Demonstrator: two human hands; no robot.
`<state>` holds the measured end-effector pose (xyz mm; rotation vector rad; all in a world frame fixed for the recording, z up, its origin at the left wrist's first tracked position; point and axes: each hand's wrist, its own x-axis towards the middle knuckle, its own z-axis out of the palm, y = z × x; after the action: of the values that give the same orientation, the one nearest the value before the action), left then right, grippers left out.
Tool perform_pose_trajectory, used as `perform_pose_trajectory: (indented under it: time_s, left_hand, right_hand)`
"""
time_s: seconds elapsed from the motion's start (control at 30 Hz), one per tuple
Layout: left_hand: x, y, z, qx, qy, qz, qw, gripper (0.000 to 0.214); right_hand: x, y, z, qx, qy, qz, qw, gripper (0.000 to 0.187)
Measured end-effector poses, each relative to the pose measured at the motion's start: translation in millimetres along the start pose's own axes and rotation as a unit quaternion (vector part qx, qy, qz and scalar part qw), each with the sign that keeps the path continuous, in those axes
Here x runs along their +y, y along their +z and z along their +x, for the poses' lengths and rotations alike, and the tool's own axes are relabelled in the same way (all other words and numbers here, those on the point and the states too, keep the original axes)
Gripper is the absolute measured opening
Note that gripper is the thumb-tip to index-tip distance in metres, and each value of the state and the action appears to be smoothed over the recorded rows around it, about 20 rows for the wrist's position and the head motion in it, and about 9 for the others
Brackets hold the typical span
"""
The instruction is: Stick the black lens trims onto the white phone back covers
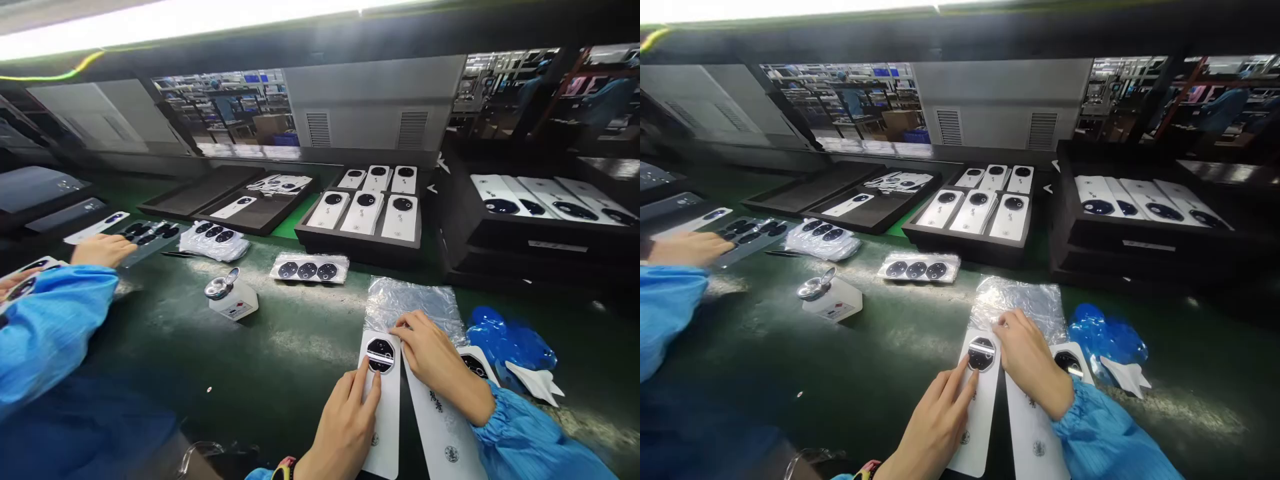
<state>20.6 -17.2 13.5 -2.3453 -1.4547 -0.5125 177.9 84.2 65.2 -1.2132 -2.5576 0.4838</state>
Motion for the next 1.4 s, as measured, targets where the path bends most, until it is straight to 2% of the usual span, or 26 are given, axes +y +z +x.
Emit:
perform_pose_trajectory:
  time_s: [0.23,0.37,0.5,0.6,0.67,0.73,0.8,0.83,0.87,0.9,1.03,1.17,1.27,1.4]
  left_hand:
    - [-1,6.0,-6,0.064,-0.019,-0.054,0.996,0.043]
    - [0,4.3,-4,0.105,-0.037,-0.027,0.993,0.039]
    - [5,1.2,-7,0.121,-0.066,-0.016,0.990,0.041]
    - [4,-4.4,-8,0.156,-0.124,-0.106,0.974,0.050]
    - [-2,-9.3,-2,0.159,-0.175,-0.234,0.943,0.053]
    - [-9,-13.4,11,0.117,-0.199,-0.403,0.886,0.047]
    - [-14,-15.3,30,0.027,-0.199,-0.569,0.798,0.041]
    - [-14,-15.5,40,-0.028,-0.199,-0.626,0.753,0.039]
    - [-13,-15.1,51,-0.071,-0.196,-0.659,0.723,0.037]
    - [-10,-14.3,61,-0.099,-0.190,-0.674,0.707,0.037]
    - [4,-8.8,89,-0.133,-0.150,-0.680,0.706,0.053]
    - [9,-1.8,95,-0.142,-0.130,-0.675,0.712,0.056]
    - [5,1.9,92,-0.146,-0.122,-0.669,0.718,0.052]
    - [1,3.3,89,-0.148,-0.113,-0.678,0.711,0.050]
  right_hand:
    - [-4,8,-1,0.038,0.046,0.077,0.995,0.031]
    - [-5,5,3,0.051,0.087,0.164,0.981,0.020]
    - [-2,-3,2,0.011,0.124,0.283,0.951,0.009]
    - [1,-10,-5,-0.041,0.141,0.372,0.917,0.008]
    - [5,-16,-14,-0.052,0.150,0.412,0.897,0.012]
    - [9,-23,-25,-0.050,0.164,0.455,0.874,0.023]
    - [13,-29,-37,-0.049,0.183,0.491,0.850,0.035]
    - [16,-32,-43,-0.048,0.192,0.504,0.841,0.039]
    - [18,-34,-48,-0.044,0.197,0.512,0.835,0.041]
    - [20,-35,-54,-0.039,0.199,0.515,0.833,0.040]
    - [27,-37,-67,0.024,0.194,0.524,0.829,0.038]
    - [27,-33,-70,0.091,0.197,0.515,0.829,0.040]
    - [25,-26,-72,0.075,0.196,0.502,0.839,0.043]
    - [26,-16,-77,0.033,0.189,0.492,0.849,0.044]
